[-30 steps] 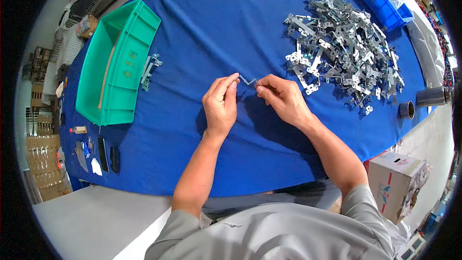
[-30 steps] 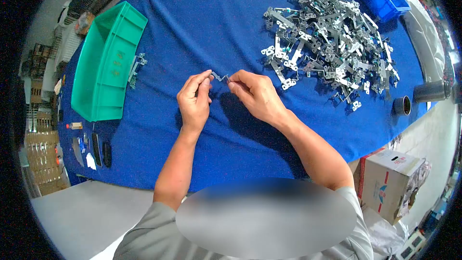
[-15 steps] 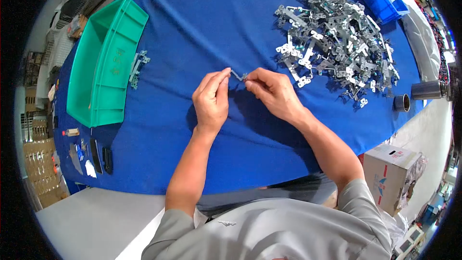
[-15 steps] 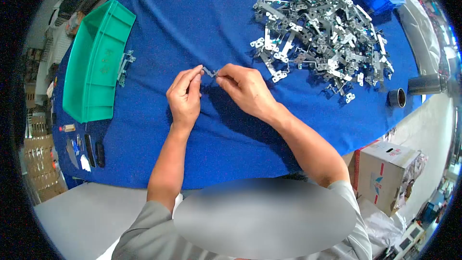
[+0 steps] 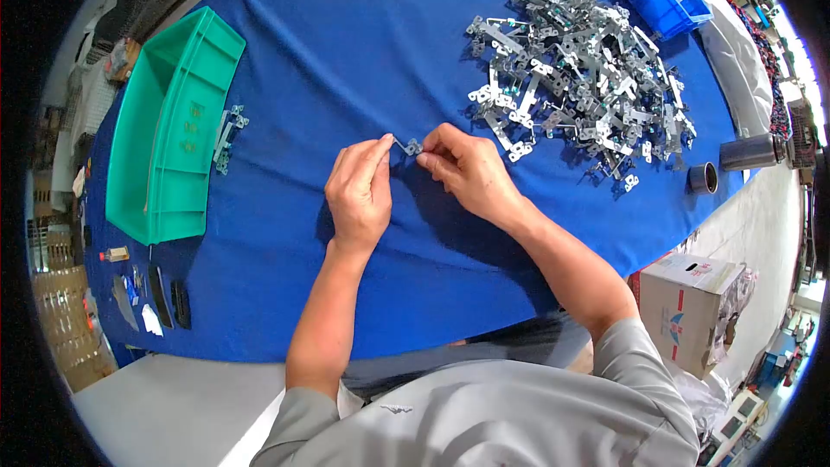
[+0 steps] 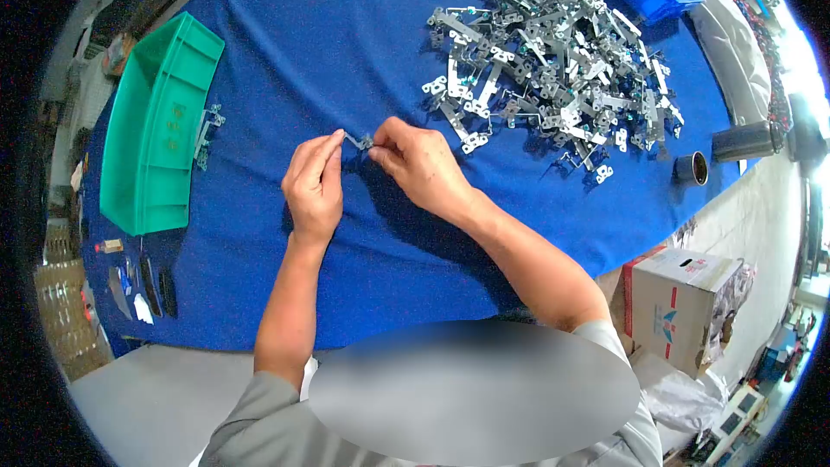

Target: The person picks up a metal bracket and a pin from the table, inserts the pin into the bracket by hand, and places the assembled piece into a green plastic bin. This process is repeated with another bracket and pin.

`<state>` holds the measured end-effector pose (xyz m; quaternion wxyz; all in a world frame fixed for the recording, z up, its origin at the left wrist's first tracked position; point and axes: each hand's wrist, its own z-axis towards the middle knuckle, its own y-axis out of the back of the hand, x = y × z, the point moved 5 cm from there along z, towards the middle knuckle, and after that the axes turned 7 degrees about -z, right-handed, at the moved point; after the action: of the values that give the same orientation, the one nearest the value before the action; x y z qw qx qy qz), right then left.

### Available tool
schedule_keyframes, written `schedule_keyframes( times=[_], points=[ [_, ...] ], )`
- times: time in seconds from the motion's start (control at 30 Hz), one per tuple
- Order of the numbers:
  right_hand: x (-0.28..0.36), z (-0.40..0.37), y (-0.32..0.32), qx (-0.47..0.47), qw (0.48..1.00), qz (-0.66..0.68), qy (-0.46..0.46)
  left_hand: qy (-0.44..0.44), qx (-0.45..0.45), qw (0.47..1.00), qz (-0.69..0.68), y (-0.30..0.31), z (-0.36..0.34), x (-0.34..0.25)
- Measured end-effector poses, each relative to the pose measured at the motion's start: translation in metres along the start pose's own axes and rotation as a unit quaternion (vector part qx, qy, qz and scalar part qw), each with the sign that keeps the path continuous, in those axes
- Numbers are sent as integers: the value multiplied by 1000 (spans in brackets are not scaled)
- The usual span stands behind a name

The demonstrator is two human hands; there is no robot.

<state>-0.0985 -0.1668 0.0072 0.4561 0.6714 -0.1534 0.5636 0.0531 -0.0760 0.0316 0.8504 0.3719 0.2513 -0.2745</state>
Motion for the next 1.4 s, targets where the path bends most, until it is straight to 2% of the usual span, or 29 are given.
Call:
schedule_keyframes(
  times=[0.03,0.1,0.13,0.27,0.3,0.37,0.47,0.53,0.57,0.6,0.7,0.77,0.93,1.03,1.1,1.17,1.2,1.4],
  points=[
    [-1,0,-1,13,999,32,-30,-6,2,1000,4,0,1,0],
    [-3,2,-3,-3,995,98,-1,-10,8,1000,7,-1,1,-1],
    [0,2,-2,-5,997,74,24,-8,11,1000,7,-2,0,-1],
    [-6,1,-4,8,998,59,14,-20,12,1000,3,-3,0,-1],
    [-1,0,-2,20,997,69,-18,-26,11,1000,1,-3,0,-3],
    [4,1,2,-31,998,-23,54,-27,19,999,-2,-2,1,-4],
    [13,0,8,-98,989,-22,108,-29,19,999,-3,-2,1,-3],
    [4,2,8,-85,992,90,26,-33,16,999,0,-2,1,-1],
    [-1,2,8,-79,986,145,-15,-8,-1,1000,-13,-1,0,2],
    [-2,3,7,-68,987,144,-15,16,-19,999,-27,0,0,7],
    [-5,-1,-4,17,994,104,-13,80,-48,993,-76,1,0,23],
    [-1,-3,-6,30,998,50,6,148,-43,982,-105,2,-6,27],
    [5,-3,-5,23,997,68,3,113,-26,990,-86,0,-5,21],
    [5,-3,-5,31,998,9,47,108,-24,990,-87,-1,-4,20],
    [4,-3,-4,14,999,14,38,111,-17,990,-87,0,-4,20],
    [0,-2,-5,1,999,25,28,66,-19,995,-71,-2,-2,16],
    [2,-1,-4,-12,999,12,51,45,-19,997,-60,0,-2,15],
    [2,-1,-1,-8,999,-13,33,14,-20,999,-37,-2,2,3]
  ],
)
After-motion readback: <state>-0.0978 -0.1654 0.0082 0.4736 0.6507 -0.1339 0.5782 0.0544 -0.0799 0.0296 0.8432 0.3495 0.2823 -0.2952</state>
